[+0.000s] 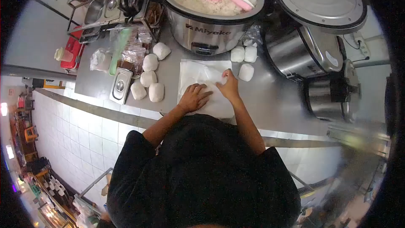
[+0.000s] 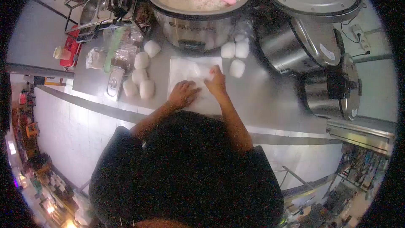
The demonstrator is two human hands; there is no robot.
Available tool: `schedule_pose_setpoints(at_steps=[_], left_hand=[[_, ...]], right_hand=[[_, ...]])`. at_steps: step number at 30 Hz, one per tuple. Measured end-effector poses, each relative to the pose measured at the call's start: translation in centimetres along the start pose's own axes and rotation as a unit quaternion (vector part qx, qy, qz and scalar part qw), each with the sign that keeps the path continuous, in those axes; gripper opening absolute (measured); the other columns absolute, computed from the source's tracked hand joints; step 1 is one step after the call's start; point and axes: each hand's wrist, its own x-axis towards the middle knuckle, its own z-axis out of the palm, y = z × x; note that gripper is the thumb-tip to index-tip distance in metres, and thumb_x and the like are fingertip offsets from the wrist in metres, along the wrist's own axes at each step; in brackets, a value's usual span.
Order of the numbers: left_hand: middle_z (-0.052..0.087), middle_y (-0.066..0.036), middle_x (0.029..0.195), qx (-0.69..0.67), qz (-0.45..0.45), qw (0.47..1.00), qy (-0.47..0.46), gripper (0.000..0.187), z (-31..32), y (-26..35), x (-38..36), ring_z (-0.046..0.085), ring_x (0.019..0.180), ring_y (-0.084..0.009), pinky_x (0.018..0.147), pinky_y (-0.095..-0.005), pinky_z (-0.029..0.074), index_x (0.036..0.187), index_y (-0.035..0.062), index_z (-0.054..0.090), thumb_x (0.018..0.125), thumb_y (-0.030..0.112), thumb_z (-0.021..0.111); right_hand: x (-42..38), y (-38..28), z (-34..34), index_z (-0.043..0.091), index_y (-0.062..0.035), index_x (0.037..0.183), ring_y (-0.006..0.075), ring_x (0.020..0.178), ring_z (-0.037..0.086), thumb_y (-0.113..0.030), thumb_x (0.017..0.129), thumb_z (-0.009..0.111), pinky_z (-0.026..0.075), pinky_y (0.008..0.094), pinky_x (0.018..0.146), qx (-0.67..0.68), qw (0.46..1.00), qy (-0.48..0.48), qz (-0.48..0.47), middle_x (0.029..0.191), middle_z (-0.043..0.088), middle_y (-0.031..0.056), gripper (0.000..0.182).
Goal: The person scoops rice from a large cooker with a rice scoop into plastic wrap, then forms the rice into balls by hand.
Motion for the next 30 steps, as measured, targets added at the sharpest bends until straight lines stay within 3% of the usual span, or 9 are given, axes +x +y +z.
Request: schedule_pose_setpoints(at_steps=[2, 5, 6, 10, 12, 20, 26, 29, 30], left_hand=[[0.049, -0.012, 0.129, 0.008, -0.002, 0.999, -0.032, 0.06, -0.2, -0.6, 0.2, 0.048, 0.117, -0.035, 0.101, -0.0469, 0.037, 0.135, 0.0192, 0.049, 0.081, 0.036, 0.069], [0.052, -0.007, 0.122, -0.06, -0.052, 0.996, -0.027, 0.05, -1.7, -1.1, 1.5, 0.046, 0.119, -0.03, 0.098, -0.0453, 0.039, 0.132, 0.018, 0.051, 0.085, 0.029, 0.064], [0.051, -0.007, 0.127, -0.019, 0.022, 0.99, 0.135, 0.048, -0.9, -1.3, 1.4, 0.047, 0.121, -0.0298, 0.098, -0.0438, 0.04, 0.13, 0.0167, 0.052, 0.086, 0.031, 0.062], [0.052, -0.006, 0.131, 0.06, 0.129, 0.99, 0.016, 0.05, -2.9, -0.7, 3.6, 0.049, 0.121, -0.0271, 0.097, -0.0447, 0.04, 0.129, 0.016, 0.053, 0.085, 0.036, 0.064], [0.053, -0.006, 0.134, -0.012, -0.004, 0.99, -0.143, 0.051, -0.5, -2.6, 1.9, 0.051, 0.122, -0.022, 0.096, -0.0449, 0.04, 0.128, 0.0165, 0.054, 0.085, 0.041, 0.064], [0.059, 0.002, 0.129, 0.158, -0.035, 0.985, -0.053, 0.039, -1.0, -3.7, -4.9, 0.056, 0.119, -0.0168, 0.088, -0.0415, 0.041, 0.122, 0.0147, 0.057, 0.088, 0.031, 0.061], [0.066, -0.008, 0.106, 0.165, -0.082, 0.958, -0.218, 0.037, -3.2, -4.3, -1.2, 0.06, 0.105, -0.0203, 0.081, -0.0409, 0.043, 0.118, 0.0118, 0.056, 0.085, 0.026, 0.064], [0.065, -0.009, 0.092, 0.05, -0.213, 0.954, -0.205, 0.039, -3.8, -3.8, 3.3, 0.061, 0.093, -0.0234, 0.077, -0.0409, 0.043, 0.113, 0.0116, 0.056, 0.079, 0.025, 0.069], [0.065, -0.01, 0.09, 0.113, -0.065, 0.991, -0.04, 0.03, -3.4, -4.3, 2.8, 0.061, 0.086, -0.026, 0.077, -0.0411, 0.045, 0.1, 0.0107, 0.063, 0.075, 0.024, 0.072]], right_hand=[[-2.0, -0.1, 0.4, 0.06, -0.0106, 0.117, 0.0326, 0.09, 0.064, -0.016, 0.075, 0.07, 0.05, 0.041, 0.084, 0.074, 0.981, 0.151, -0.102, 0.111, 0.066, 0.0122, 0.043], [-4.0, 3.4, 2.4, 0.063, -0.0106, 0.112, 0.0323, 0.091, 0.064, -0.019, 0.078, 0.068, 0.051, 0.042, 0.083, -0.017, 0.979, 0.038, -0.199, 0.107, 0.067, 0.0119, 0.034], [-4.5, 4.3, 2.8, 0.063, -0.0106, 0.112, 0.0323, 0.091, 0.064, -0.019, 0.078, 0.068, 0.051, 0.042, 0.083, -0.018, 0.98, 0.039, -0.197, 0.107, 0.067, 0.0119, 0.034], [-6.5, 5.1, 3.7, 0.066, -0.01, 0.111, 0.025, 0.092, 0.067, -0.02, 0.084, 0.064, 0.053, 0.0372, 0.079, -0.16, 0.95, 0.045, -0.262, 0.111, 0.067, 0.008, 0.029], [-6.9, 5.5, 4.0, 0.064, -0.009, 0.114, 0.0235, 0.098, 0.066, -0.019, 0.085, 0.062, 0.053, 0.0366, 0.083, -0.14, 0.956, 0.052, -0.254, 0.115, 0.066, 0.0076, 0.031], [-5.7, 9.8, 6.8, 0.059, -0.0073, 0.118, 0.0244, 0.111, 0.061, -0.016, 0.088, 0.054, 0.049, 0.038, 0.089, -0.191, 0.926, 0.119, -0.302, 0.117, 0.064, 0.0092, 0.032], [-3.4, 3.5, 4.8, 0.061, -0.0035, 0.107, 0.0301, 0.084, 0.066, -0.017, 0.081, 0.063, 0.05, 0.0439, 0.076, -0.158, 0.985, 0.029, -0.069, 0.088, 0.067, 0.0175, 0.029], [-0.7, 2.3, 5.4, 0.065, -0.0013, 0.091, 0.0316, 0.071, 0.066, -0.017, 0.074, 0.07, 0.051, 0.044, 0.07, -0.202, 0.974, 0.082, -0.063, 0.075, 0.066, 0.0168, 0.023], [-0.6, 1.7, 5.0, 0.065, -0.0013, 0.091, 0.0316, 0.071, 0.066, -0.017, 0.074, 0.07, 0.051, 0.044, 0.07, -0.205, 0.973, 0.085, -0.06, 0.075, 0.066, 0.0168, 0.023]])
